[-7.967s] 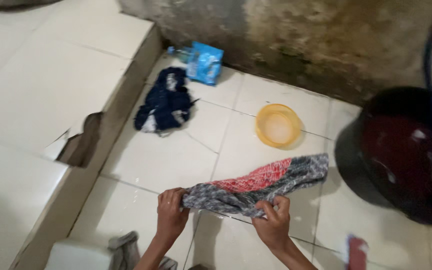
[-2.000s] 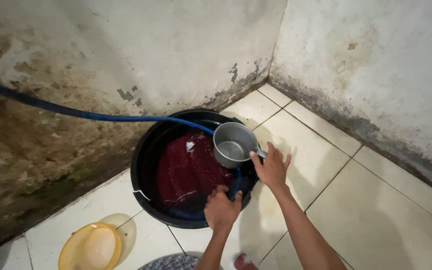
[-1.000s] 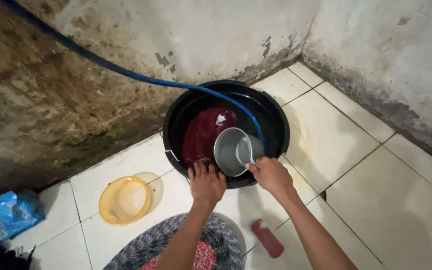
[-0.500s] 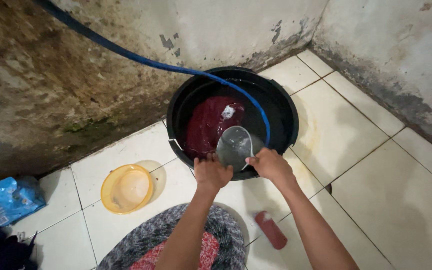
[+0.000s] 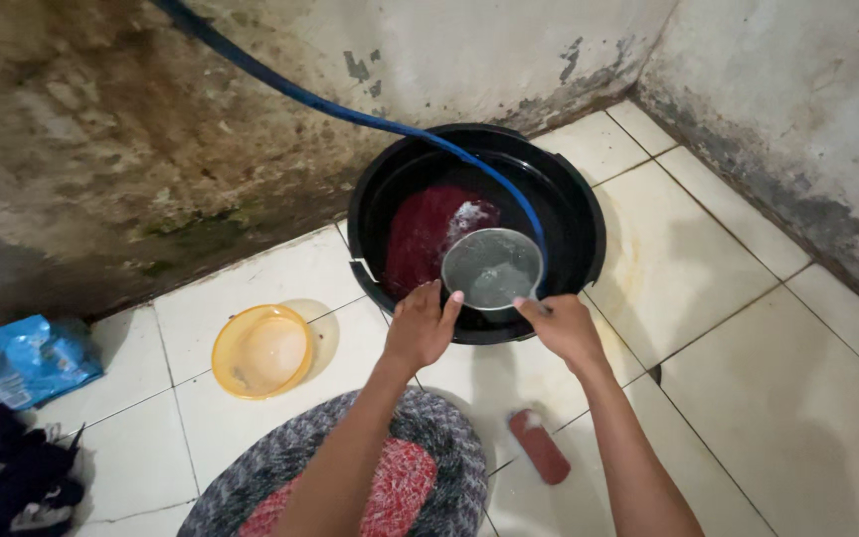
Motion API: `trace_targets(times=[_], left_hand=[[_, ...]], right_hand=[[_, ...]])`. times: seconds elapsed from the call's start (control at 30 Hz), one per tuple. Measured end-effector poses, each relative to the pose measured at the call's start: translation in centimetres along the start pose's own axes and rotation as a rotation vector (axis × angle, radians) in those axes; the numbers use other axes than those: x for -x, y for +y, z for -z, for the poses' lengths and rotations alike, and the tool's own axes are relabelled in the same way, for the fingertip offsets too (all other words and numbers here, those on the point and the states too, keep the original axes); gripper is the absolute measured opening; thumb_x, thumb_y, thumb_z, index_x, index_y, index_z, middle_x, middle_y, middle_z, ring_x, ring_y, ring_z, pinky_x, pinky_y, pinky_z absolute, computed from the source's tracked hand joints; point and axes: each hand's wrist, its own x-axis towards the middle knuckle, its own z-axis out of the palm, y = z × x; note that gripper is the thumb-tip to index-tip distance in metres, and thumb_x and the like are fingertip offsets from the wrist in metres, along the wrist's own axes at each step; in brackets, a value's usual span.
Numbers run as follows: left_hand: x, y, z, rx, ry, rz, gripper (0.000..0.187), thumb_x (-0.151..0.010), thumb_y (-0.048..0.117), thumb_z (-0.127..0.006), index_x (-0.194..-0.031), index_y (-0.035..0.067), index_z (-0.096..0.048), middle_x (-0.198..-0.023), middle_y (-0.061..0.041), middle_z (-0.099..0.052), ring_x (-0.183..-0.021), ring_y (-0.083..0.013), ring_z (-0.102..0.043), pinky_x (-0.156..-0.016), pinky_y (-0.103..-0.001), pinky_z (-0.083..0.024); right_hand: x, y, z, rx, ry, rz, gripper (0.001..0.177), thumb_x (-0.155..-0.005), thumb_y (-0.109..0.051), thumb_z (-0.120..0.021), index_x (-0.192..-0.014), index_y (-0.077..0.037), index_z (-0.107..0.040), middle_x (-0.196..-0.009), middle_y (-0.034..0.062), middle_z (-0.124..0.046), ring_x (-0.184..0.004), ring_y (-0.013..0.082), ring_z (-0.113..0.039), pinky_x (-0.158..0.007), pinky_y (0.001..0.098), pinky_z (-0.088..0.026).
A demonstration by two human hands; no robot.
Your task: The person washes a mat by hand, applying soap and scrubbing it while it lies on the floor, using water from a bucket and a small handheld container.
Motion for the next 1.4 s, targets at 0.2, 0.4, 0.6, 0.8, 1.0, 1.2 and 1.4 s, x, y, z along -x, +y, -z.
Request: trace_targets(times=[0.2,0.4,0.6,0.8,1.0,1.2,1.4], left_hand=[[4.3,-1.8,8.6,0.385,0.019,-0.036,0.061,-0.105,0.045,-0.042,-0.14,-0.005,-0.054,-0.138,-0.031,-0.057,-0.132,-0.0445,-0.052,-0.112,-0.047,-0.039],[11.3,-3.8,15.9,0.342,-0.101,0.167,0.057,-0.101,0.044,-0.046,-0.135,-0.001,-0.055,-0.129,-0.027,-0.064,-0.117,-0.0402,-0.065,-0.1,-0.046,-0.05],[18.3,-7.2,15.8,0.477,-0.026,0.293,0.047,-0.1,0.037,-0.054,-0.129,0.001,-0.058,-0.121,-0.022,-0.07,-0.102,-0.0319,-0.074,-0.084,-0.042,-0.059],[22.9,-10.3,12.5,0.578,0.166,0.441,0.031,-0.098,0.026,-0.061,-0.114,0.0,-0.068,-0.096,-0.016,-0.079,-0.082,-0.0244,-0.077,-0.072,-0.038,-0.06],[28.7,-12.5,10.7,0.663,0.28,0.582,0.022,-0.096,0.021,-0.065,-0.104,0.001,-0.068,-0.09,-0.015,-0.078,-0.079,-0.0225,-0.078,-0.066,-0.036,-0.061],[34.2,-15.5,9.2,0.499,0.339,0.613,0.018,-0.093,0.016,-0.065,-0.103,0.003,-0.071,-0.087,-0.019,-0.077,-0.081,-0.0284,-0.078,-0.072,-0.039,-0.06],[36.7,-19.4,6.9,0.446,0.375,0.622,0.021,-0.092,0.02,-0.066,-0.107,0.005,-0.07,-0.091,-0.018,-0.075,-0.086,-0.0354,-0.076,-0.076,-0.044,-0.059]], right_hand=[[3.7,-1.0,1.1,-0.182,0.166,0.202,0.061,-0.09,-0.047,-0.075,-0.058,0.002,-0.057,-0.049,0.0042,-0.043,-0.049,0.0125,-0.036,-0.045,0.0387,-0.031],[10.0,-5.8,2.8,-0.392,0.117,0.18,0.046,-0.092,-0.034,-0.076,-0.063,-0.002,-0.061,-0.053,-0.0031,-0.049,-0.048,0.0059,-0.037,-0.042,0.03,-0.026],[15.2,-9.0,0.8,-0.488,-0.011,0.162,0.03,-0.092,-0.03,-0.075,-0.078,-0.004,-0.07,-0.055,-0.0064,-0.048,-0.047,0.0034,-0.036,-0.042,0.027,-0.025],[18.8,-7.5,-5.8,-0.453,-0.121,0.28,0.035,-0.097,-0.029,-0.073,-0.079,0.0,-0.07,-0.06,-0.0088,-0.048,-0.053,0.0004,-0.037,-0.045,0.0229,-0.026],[22.0,-7.2,-10.7,-0.433,-0.217,0.243,0.03,-0.091,-0.031,-0.077,-0.083,-0.002,-0.074,-0.058,-0.008,-0.054,-0.05,0.0012,-0.041,-0.043,0.0235,-0.03],[24.1,-9.0,-13.0,0.019,-0.13,0.428,0.039,-0.089,-0.042,-0.081,-0.081,-0.004,-0.076,-0.051,0.0045,-0.056,-0.047,0.0118,-0.048,-0.047,0.0329,-0.038],[25.2,-10.7,-14.8,0.24,-0.14,0.445,0.046,-0.088,-0.053,-0.074,-0.085,-0.007,-0.079,-0.058,0.0102,-0.067,-0.052,0.0296,-0.066,-0.053,0.0445,-0.049]])
